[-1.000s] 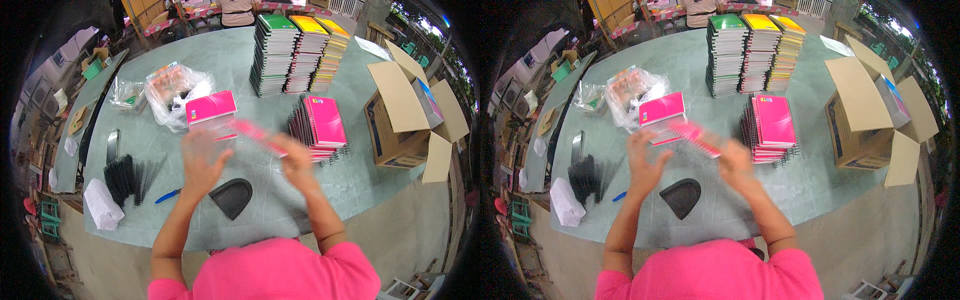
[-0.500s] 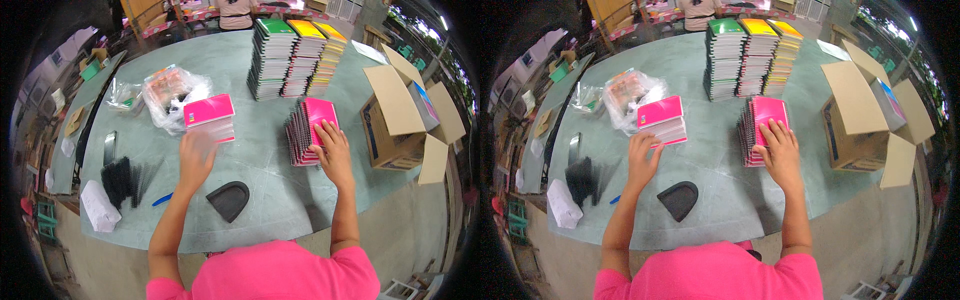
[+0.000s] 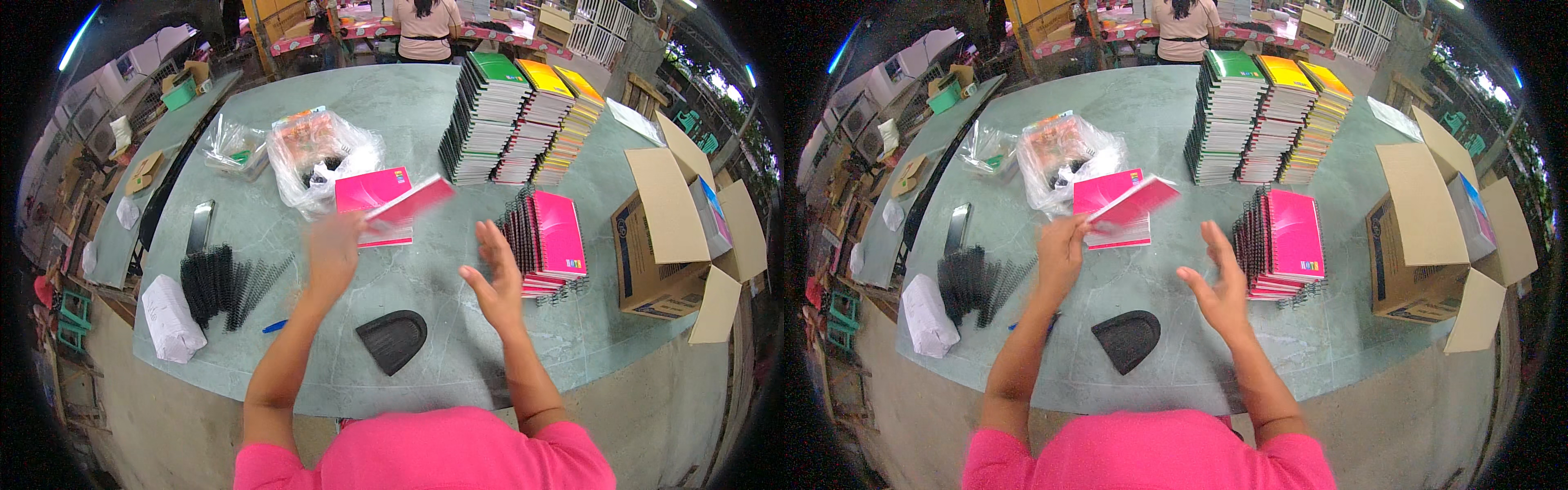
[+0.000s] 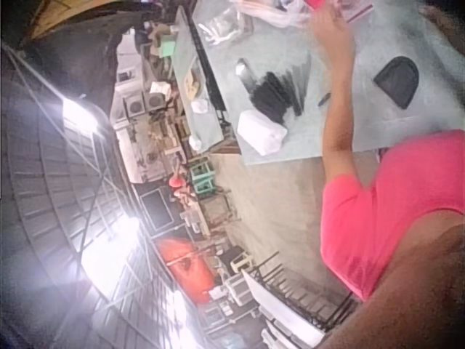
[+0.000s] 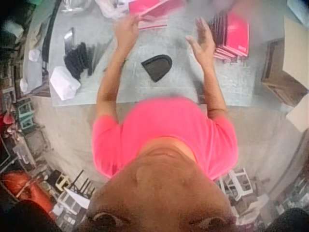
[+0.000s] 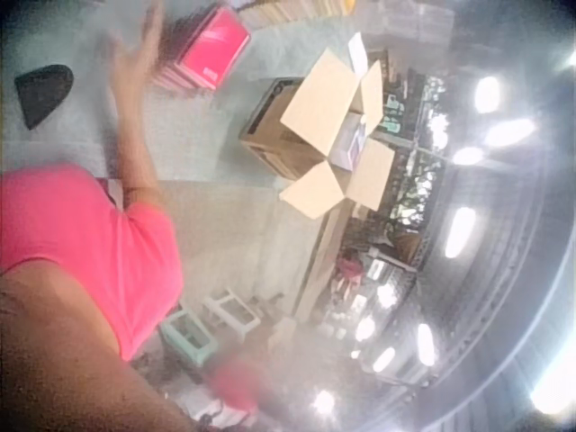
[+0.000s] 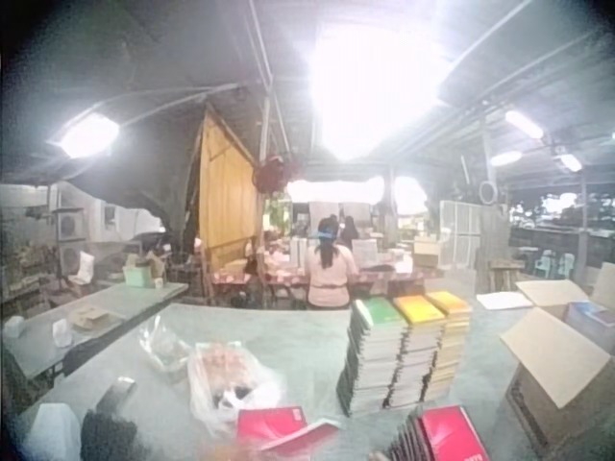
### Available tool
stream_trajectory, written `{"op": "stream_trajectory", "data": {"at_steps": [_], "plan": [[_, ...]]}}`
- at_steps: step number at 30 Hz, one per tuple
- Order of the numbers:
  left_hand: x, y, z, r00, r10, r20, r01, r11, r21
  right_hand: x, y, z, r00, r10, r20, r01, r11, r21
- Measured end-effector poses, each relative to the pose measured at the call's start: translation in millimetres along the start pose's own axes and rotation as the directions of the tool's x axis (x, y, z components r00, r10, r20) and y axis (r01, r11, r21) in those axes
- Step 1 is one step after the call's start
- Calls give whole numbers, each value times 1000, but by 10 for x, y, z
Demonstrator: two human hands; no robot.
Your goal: The person threads a plastic spiral through the pre-punched holes of small notebooks, manually rotating the spiral until it spans the length of the spine. They pick up individual notebooks from a stack, insert the binding, and then place the finished notebooks into a new stack.
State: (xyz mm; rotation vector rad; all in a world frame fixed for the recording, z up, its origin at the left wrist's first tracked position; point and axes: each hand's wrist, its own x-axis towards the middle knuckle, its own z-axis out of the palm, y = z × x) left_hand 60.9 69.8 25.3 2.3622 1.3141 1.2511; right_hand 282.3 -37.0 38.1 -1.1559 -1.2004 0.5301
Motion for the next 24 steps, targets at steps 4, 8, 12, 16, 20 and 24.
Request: {"op": "stream_trajectory", "data": {"at_steps": [4, 8, 12, 16, 20, 24], "plan": [[-490, 328, -64, 976, -55, 210, 133, 916, -379, 2, 512, 211, 922, 277, 271, -381, 776, 502], [-805, -91, -334, 946, -197, 256, 241, 959, -151, 85, 367, 278, 834, 261, 486, -329, 942, 59], [-1217, -952, -951, 844, -532, 64, 434, 750, 499, 151, 255, 309, 758, 59, 649, 359, 793, -492], [-1668, -1333, -1029, 821, -563, -92, 472, 581, 663, 9, 590, 582, 737, 97, 669, 475, 631, -614], [-1651, -1329, -1085, 846, -524, -103, 478, 658, 582, 60, 517, 688, 722, 188, 666, 433, 628, -647], [-1494, -1246, -1166, 900, -375, -223, 431, 683, 590, 32, 490, 721, 750, 28, 661, 483, 659, -577]]}}
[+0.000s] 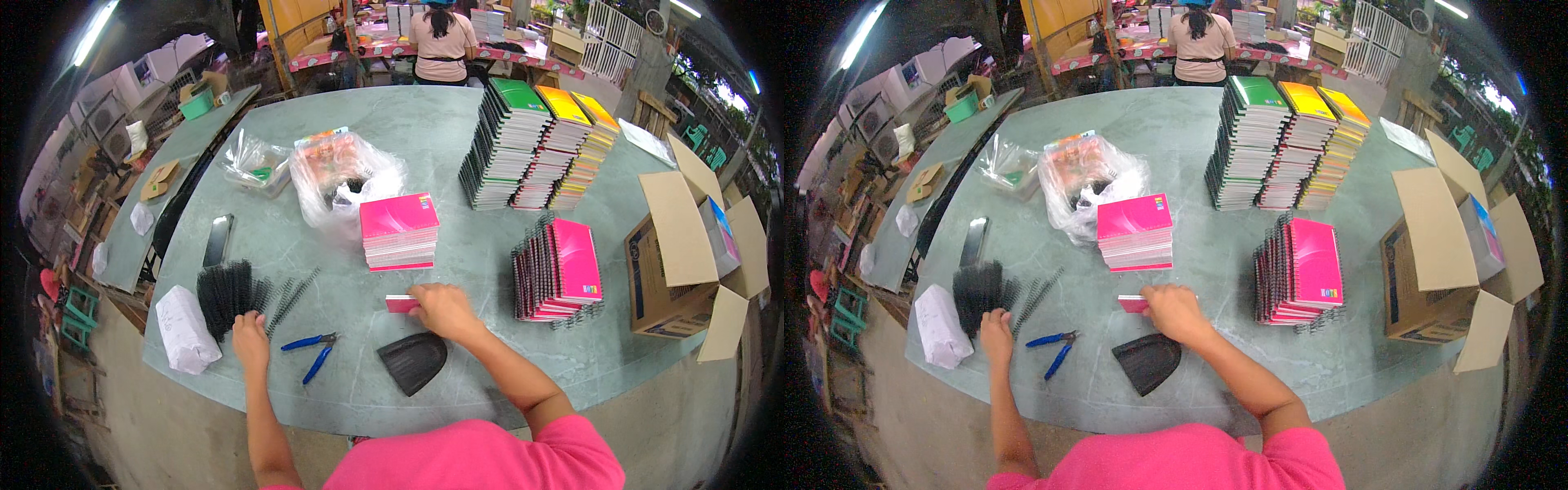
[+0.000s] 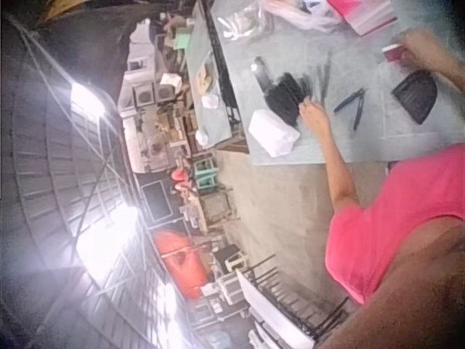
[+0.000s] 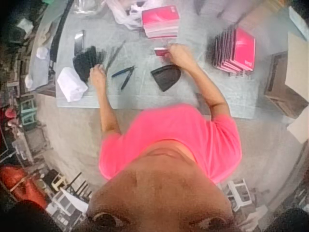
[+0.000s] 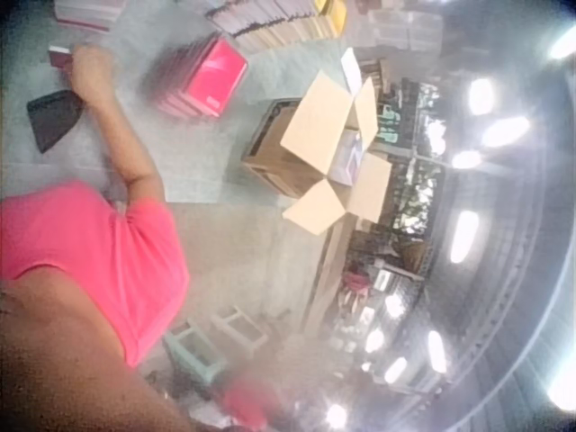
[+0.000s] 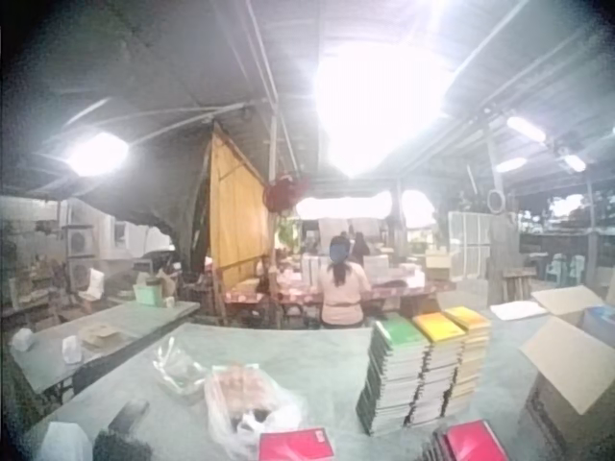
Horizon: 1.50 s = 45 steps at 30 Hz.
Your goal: The person threads a plastic spiral through the pre-punched holes of small notebooks, manually rotating the spiral until it spans the length of the spine. They pick up individual notebooks from a stack, insert the binding, and then place the finished notebooks into a new stack.
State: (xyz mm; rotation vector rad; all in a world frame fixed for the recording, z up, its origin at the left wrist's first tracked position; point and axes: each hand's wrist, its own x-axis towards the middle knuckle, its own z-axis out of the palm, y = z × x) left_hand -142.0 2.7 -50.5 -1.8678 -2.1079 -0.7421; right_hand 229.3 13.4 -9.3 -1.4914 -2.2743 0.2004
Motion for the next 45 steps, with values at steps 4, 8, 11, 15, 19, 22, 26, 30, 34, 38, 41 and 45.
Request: {"op": "stream_trajectory", "data": {"at_steps": [4, 8, 11, 15, 19, 22, 26, 30, 34, 38, 41, 45], "plan": [[243, 358, -354, 980, -196, -13, 173, 893, -414, 2, 33, 106, 993, 6, -121, 22, 974, 224], [429, 622, -712, 987, -159, -10, 90, 610, -787, 44, 23, 102, 997, 6, -76, 11, 974, 225], [507, 895, -612, 967, -106, 231, 250, 236, -939, 79, -47, 135, 996, 74, -43, -64, 978, 200], [108, 1425, -243, 646, 293, 705, 557, 450, -698, 79, -104, 111, 994, 47, -94, -26, 978, 207], [-203, 1662, -7, 634, 442, 634, 304, 611, -731, 67, -33, 177, 995, 47, -87, -27, 977, 212], [-92, 1601, 58, 738, 327, 590, 350, 562, -749, 39, -35, 173, 995, 39, -90, -21, 982, 187], [-79, 1629, 5, 854, 257, 453, 251, 559, -790, 69, -198, 207, 983, 63, -173, -61, 998, 17], [-110, 1678, -24, 892, 253, 375, 173, 575, -800, 105, -187, 346, 963, 38, -266, -68, 992, -105], [-128, 1702, 6, 940, 269, 210, -3, 622, -783, 123, -171, 343, 955, -5, -296, -25, 995, -100], [-132, 1741, 68, 954, 246, 169, -22, 622, -783, 111, -191, 307, 967, -10, -255, -12, 997, -82], [-144, 1751, 131, 957, 283, 63, -163, 705, -690, 111, -188, 293, 972, -73, -223, 66, 997, -37], [-44, 1679, 148, 936, 316, 154, -131, 721, -681, 92, -131, 295, 979, -93, -179, 82, 995, -65]]}}
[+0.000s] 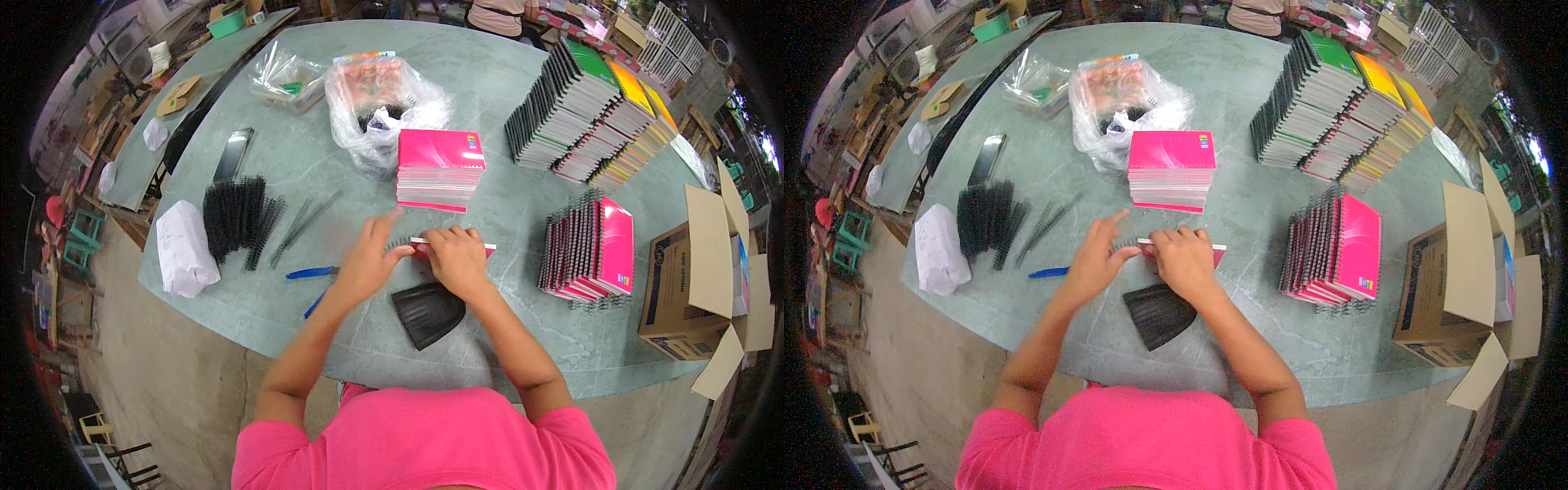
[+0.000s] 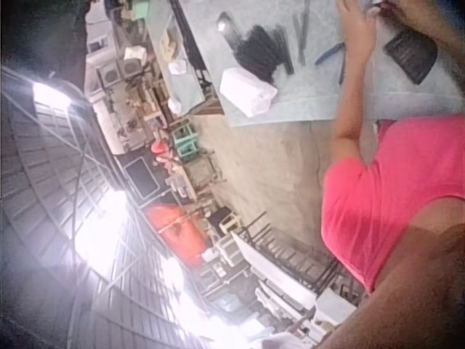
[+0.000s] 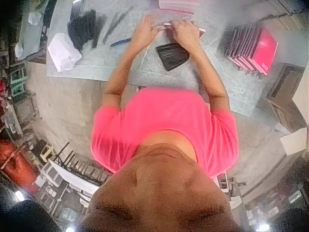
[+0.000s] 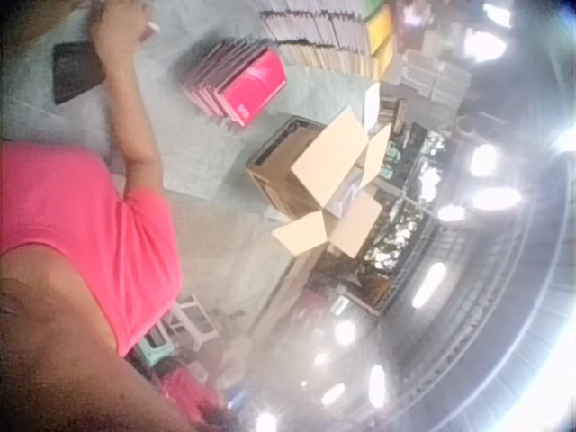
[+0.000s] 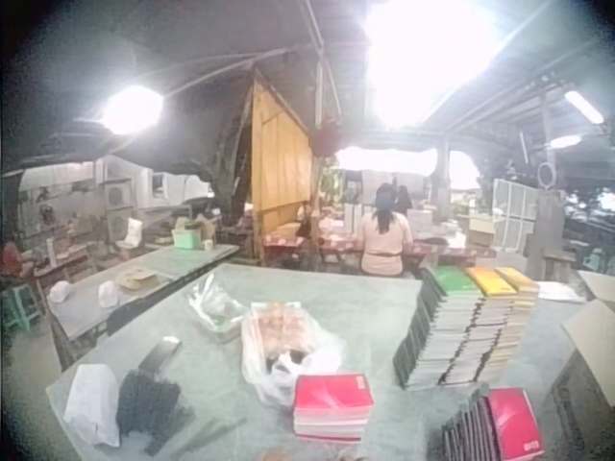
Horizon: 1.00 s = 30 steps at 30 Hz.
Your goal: The person threads a plastic spiral through the pre-punched holes of small notebooks, manually rotating the spiral until it spans the length of the spine. They pick up individual notebooks from a stack, insert the binding, and then place the finished notebooks into a new stack.
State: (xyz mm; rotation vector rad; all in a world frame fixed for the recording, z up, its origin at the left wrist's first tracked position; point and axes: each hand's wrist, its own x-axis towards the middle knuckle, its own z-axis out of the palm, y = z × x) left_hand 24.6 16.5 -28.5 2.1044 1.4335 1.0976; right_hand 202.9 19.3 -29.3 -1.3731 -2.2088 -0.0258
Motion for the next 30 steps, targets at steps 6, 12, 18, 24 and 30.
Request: {"op": "stream_trajectory", "data": {"at_steps": [6, 12, 18, 24, 30], "plan": [[141, 72, -264, 963, -56, 262, 58, 998, 0, 85, -52, -25, 1000, -28, 3, 26, 973, 229], [137, 91, -332, 908, -171, 383, 172, 985, 32, 107, -1, -5, 998, 47, 51, -61, 946, 320], [189, -55, -245, 954, -48, 297, 68, 996, -57, 48, -45, 18, 998, -7, -64, 32, 915, 402], [-181, 121, 94, 971, 98, 219, -108, 994, 32, 67, 11, 24, 999, -33, 22, 20, 895, 446], [-382, 346, 49, 855, 90, 511, -53, 995, -87, -40, 375, -254, 996, 80, 38, -89, 910, 406]]}}
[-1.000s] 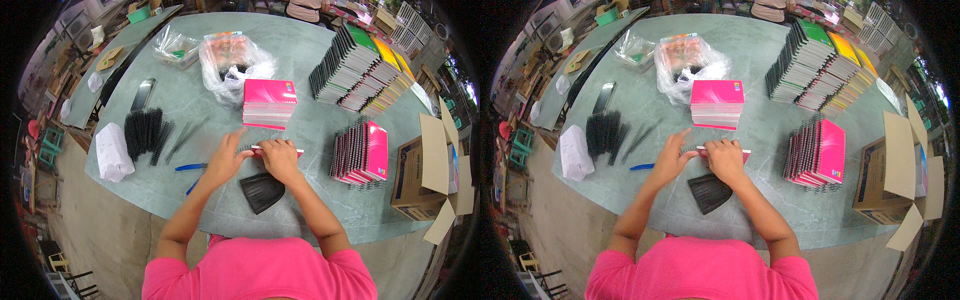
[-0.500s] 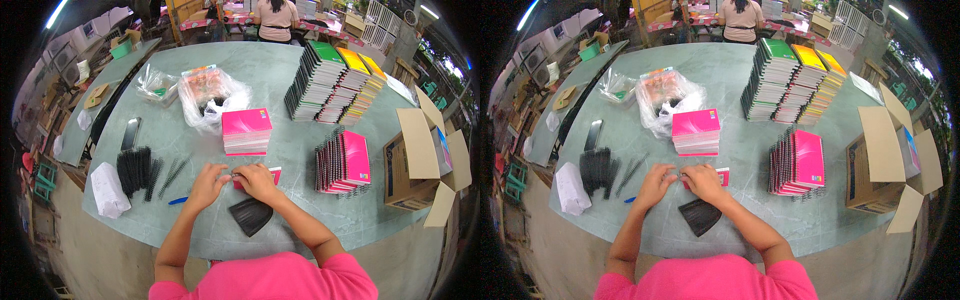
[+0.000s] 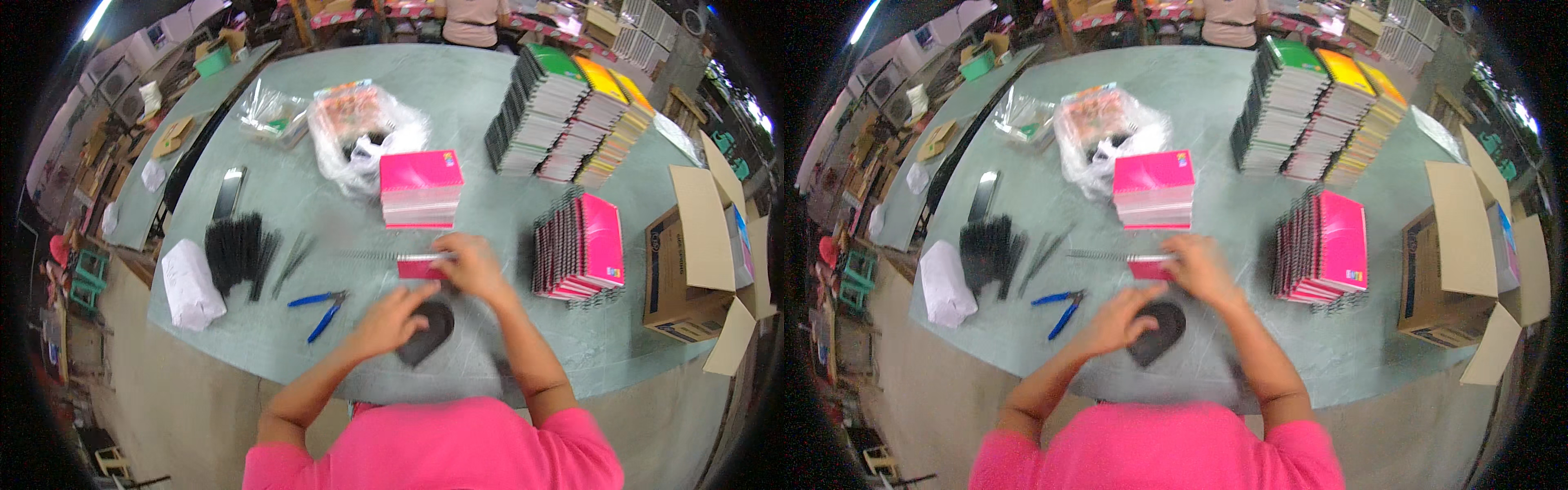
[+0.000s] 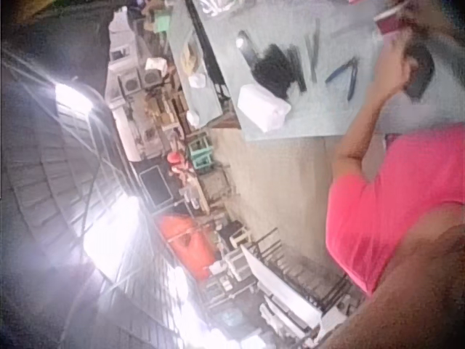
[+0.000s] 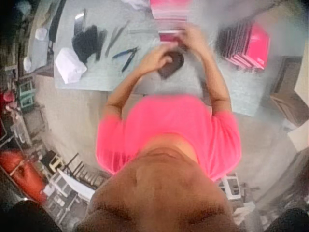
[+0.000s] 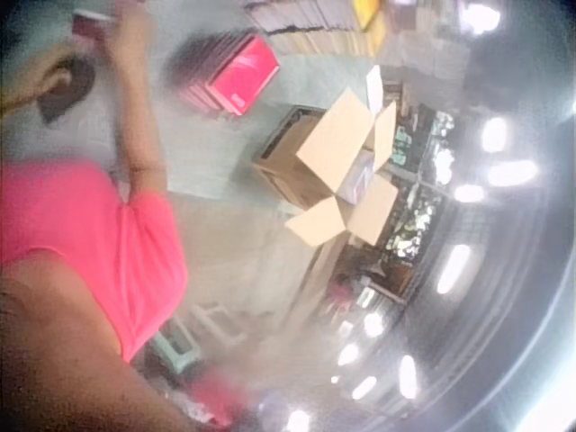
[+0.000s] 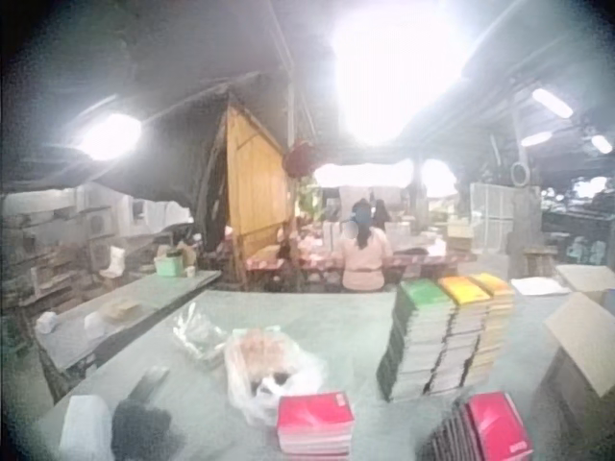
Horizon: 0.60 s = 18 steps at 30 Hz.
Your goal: The person threads a plastic spiral through the pre-punched holes of small notebooks, manually rotating the spiral until it spans the length of the spine. They pick up individual notebooks from a stack, insert the binding, and then place the finished notebooks into a new stack.
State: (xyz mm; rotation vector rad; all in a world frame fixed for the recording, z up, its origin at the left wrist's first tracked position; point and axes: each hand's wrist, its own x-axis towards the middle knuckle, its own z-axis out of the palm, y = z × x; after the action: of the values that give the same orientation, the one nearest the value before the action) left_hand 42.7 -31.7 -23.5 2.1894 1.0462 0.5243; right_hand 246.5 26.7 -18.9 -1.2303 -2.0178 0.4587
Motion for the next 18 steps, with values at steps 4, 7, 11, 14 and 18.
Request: {"op": "stream_trajectory", "data": {"at_steps": [4, 7, 11, 14, 18], "plan": [[208, 57, -515, 826, 25, -563, 99, 977, 189, -275, 312, -72, 884, 424, 198, -455, 684, 570], [173, -32, -462, 910, -10, -414, 117, 965, 235, -367, 314, 146, 864, 465, 195, -430, 478, 766], [312, 131, -656, 784, 127, -607, -5, 980, 198, -326, 324, 194, 880, 464, 99, -356, 508, 785], [287, -46, -503, 917, -1, -399, 98, 970, 221, -358, 296, 204, 870, 471, 145, -393, 484, 782], [350, 9, -562, 862, 117, -493, 29, 960, 279, -417, 294, 235, 855, 485, 184, -438, 483, 758]]}}
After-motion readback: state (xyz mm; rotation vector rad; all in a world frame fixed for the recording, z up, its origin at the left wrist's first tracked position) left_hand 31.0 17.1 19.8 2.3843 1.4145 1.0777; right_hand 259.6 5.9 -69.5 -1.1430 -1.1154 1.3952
